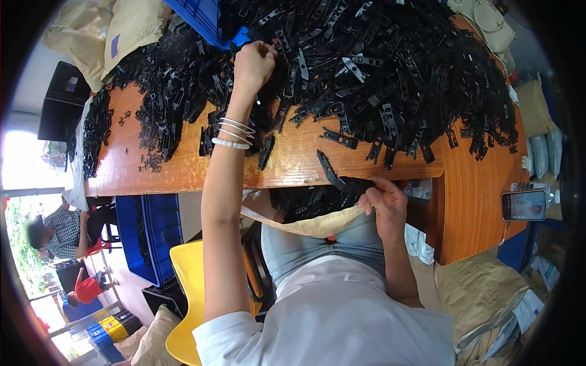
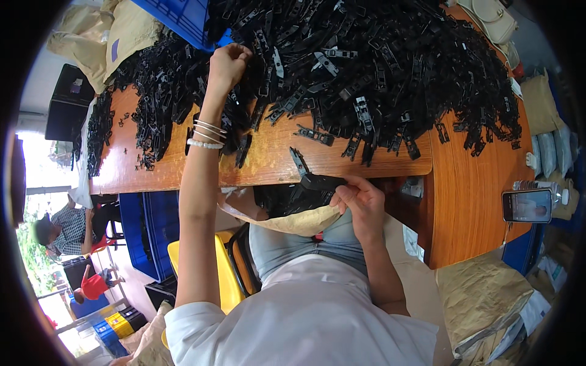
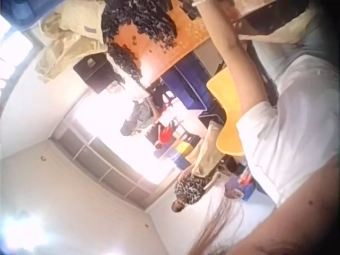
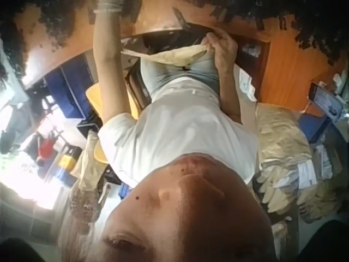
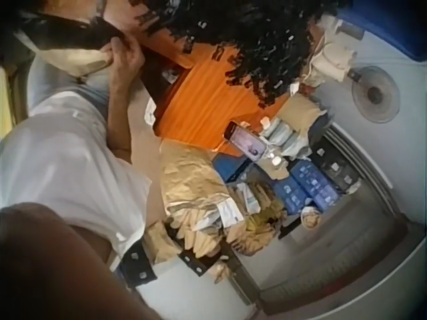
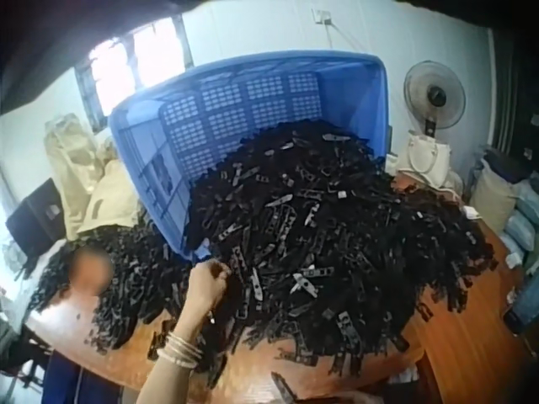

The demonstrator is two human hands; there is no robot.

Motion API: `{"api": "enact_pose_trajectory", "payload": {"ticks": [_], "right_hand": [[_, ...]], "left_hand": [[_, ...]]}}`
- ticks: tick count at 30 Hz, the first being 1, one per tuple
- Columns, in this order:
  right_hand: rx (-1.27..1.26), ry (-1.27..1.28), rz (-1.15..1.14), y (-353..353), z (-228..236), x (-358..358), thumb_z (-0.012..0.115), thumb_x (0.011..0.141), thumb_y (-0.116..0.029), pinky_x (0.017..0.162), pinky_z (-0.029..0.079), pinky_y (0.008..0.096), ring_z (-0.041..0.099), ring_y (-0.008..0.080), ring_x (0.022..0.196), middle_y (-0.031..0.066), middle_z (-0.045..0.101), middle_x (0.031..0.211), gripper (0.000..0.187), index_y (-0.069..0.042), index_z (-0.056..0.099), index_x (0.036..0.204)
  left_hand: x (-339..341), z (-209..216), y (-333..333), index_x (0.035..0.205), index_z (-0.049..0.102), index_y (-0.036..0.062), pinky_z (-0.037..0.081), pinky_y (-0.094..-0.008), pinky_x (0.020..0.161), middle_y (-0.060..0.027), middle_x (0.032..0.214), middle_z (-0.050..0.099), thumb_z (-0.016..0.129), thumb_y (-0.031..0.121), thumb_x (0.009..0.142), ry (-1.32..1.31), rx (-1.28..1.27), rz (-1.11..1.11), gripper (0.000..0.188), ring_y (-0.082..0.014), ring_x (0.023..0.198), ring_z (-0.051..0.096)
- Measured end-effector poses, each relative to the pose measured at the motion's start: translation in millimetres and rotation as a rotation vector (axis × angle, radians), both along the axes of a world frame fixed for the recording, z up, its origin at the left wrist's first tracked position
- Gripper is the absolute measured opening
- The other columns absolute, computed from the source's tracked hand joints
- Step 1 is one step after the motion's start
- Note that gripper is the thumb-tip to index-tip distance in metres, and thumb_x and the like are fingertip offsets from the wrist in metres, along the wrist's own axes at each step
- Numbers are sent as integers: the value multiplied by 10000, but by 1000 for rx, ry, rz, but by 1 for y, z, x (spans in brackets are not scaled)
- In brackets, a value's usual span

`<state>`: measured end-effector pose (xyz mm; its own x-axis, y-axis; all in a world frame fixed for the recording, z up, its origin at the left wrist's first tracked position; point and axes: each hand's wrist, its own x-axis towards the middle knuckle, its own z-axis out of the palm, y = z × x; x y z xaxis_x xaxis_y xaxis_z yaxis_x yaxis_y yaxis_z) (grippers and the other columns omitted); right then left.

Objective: Inspecting and sorting a large quantity of small black plastic components at a workbench.

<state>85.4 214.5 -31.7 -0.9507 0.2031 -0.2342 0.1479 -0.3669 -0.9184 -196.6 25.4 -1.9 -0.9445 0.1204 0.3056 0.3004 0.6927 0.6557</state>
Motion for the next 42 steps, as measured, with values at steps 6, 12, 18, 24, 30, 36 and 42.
{"api": "enact_pose_trajectory", "payload": {"ticks": [6, 12, 18, 24, 30, 36, 42], "right_hand": [[8, 14, -56, 3, 1, 1, 503, 801, -2, 527, 386, 226, 483, 126, 517, 81, 540, 628, 206, 70, 514, 994], [61, 4, -64, 4, 4, -3, 499, 792, -5, 517, 381, 219, 481, 117, 509, 86, 541, 608, 214, 67, 517, 993], [65, -13, -87, 13, 4, -3, 528, 789, -26, 501, 381, 188, 492, 93, 520, 88, 569, 631, 204, 64, 534, 972], [104, -22, -115, 12, 13, -11, 517, 781, -8, 479, 373, 185, 490, 90, 511, 89, 570, 618, 169, 59, 544, 934], [153, -15, -110, 18, 8, -20, 521, 770, -29, 455, 372, 203, 511, 121, 517, 96, 547, 679, 191, 47, 546, 943], [110, -23, -72, 17, 10, -26, 508, 740, 67, 428, 390, 190, 551, 128, 548, 105, 527, 835, 161, 65, 547, 896], [156, -16, -48, 17, 6, -26, 494, 747, 27, 364, 365, 177, 527, 122, 525, 112, 525, 851, 158, 57, 547, 893]], "left_hand": [[-17, 0, 1, 837, 628, 9, 470, -311, 680, -171, 774, 620, 551, 109, 730, 147, -23, 134, 165, -270, 733, 616], [-53, 2, -2, 810, 644, 22, 473, -335, 690, -179, 765, 613, 538, 92, 707, 238, -39, 145, 164, -303, 736, 605], [-88, 4, -29, 845, 636, -5, 469, -319, 696, -182, 773, 624, 539, 116, 725, 204, 92, 347, 196, -272, 732, 621], [-125, -3, -48, 798, 620, -27, 465, -372, 703, -237, 767, 592, 532, 55, 669, 370, 124, 306, 176, -347, 740, 590], [-150, -5, -42, 856, 596, -43, 462, -381, 720, -243, 806, 585, 528, 57, 660, 252, -172, 195, 230, -377, 773, 568], [-197, -29, -46, 1026, 551, 15, 449, -357, 750, -222, 891, 591, 495, 164, 770, 202, -148, 146, 302, -341, 865, 569], [-201, -29, -46, 1088, 480, 2, 392, -395, 861, -247, 1029, 535, 450, 214, 794, 8, -120, 48, 364, -373, 991, 495]]}}
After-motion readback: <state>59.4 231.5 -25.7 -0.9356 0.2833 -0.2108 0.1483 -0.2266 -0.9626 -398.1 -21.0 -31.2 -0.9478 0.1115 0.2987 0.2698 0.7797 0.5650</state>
